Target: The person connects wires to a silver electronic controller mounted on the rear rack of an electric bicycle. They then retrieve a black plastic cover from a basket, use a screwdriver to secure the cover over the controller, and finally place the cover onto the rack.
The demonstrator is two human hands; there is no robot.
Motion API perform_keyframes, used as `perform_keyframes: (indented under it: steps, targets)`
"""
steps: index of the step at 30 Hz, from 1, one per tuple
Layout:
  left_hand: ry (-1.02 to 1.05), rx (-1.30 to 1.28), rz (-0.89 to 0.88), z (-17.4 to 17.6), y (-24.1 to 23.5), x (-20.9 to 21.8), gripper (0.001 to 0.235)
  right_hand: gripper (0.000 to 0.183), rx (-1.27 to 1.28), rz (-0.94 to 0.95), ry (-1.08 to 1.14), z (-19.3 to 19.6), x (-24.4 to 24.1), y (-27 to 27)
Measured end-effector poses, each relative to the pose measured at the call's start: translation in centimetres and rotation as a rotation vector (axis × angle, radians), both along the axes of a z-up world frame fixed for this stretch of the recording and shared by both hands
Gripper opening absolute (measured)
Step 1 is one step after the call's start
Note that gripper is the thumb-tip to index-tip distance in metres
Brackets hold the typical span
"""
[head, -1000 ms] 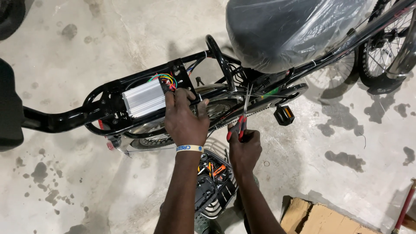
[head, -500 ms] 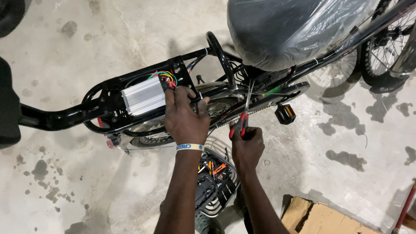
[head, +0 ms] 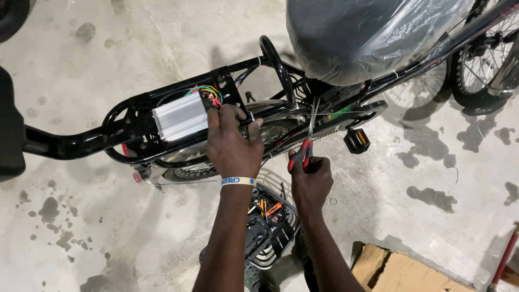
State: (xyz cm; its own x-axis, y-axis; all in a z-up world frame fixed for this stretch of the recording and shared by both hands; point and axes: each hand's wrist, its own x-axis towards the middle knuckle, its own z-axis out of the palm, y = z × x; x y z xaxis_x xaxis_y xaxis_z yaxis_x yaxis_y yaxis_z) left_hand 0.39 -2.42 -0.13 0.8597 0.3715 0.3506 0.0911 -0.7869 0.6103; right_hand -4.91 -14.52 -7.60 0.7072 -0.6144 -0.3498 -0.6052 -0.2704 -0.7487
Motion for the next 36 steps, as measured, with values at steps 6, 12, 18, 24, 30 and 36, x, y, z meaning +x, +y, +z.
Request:
perform_keyframes:
  steps: [6,12,18,24,30,36]
  targets:
    - [-0.016,0.007,-0.004,-0.7,0.2,0.1,0.036,0.051,-0.009,0.003,-0.011,1.4,0.0,0.3]
    - [-0.033,-0.003,0.000,-0.5,0.1,0.1,0.035,0.053,-0.003,0.015,0.007,1.6,0.1,0.2]
    - [-0.035,-0.002,0.000,-0.9,0.1,0.1,0.036,0.053,0.016,0.003,0.016,1.0,0.3,0.4]
    - [-0.040,-0.015,0.000,-0.6,0.1,0.0,0.035,0.045,-0.078,-0.002,0.001,0.1,-1.1,0.2]
    - [-0.028,-0.072,-0.024,-0.1,0.2,-0.5,0.034,0.043,-0.046,-0.036,-0.118,-1.7,-5.5,0.4]
    - [-0.330,-0.249,-0.202,-3.0,0.9,-4.9,0.009,0.030,0.007,0.139,0.042,-8.3,-13.1,0.0]
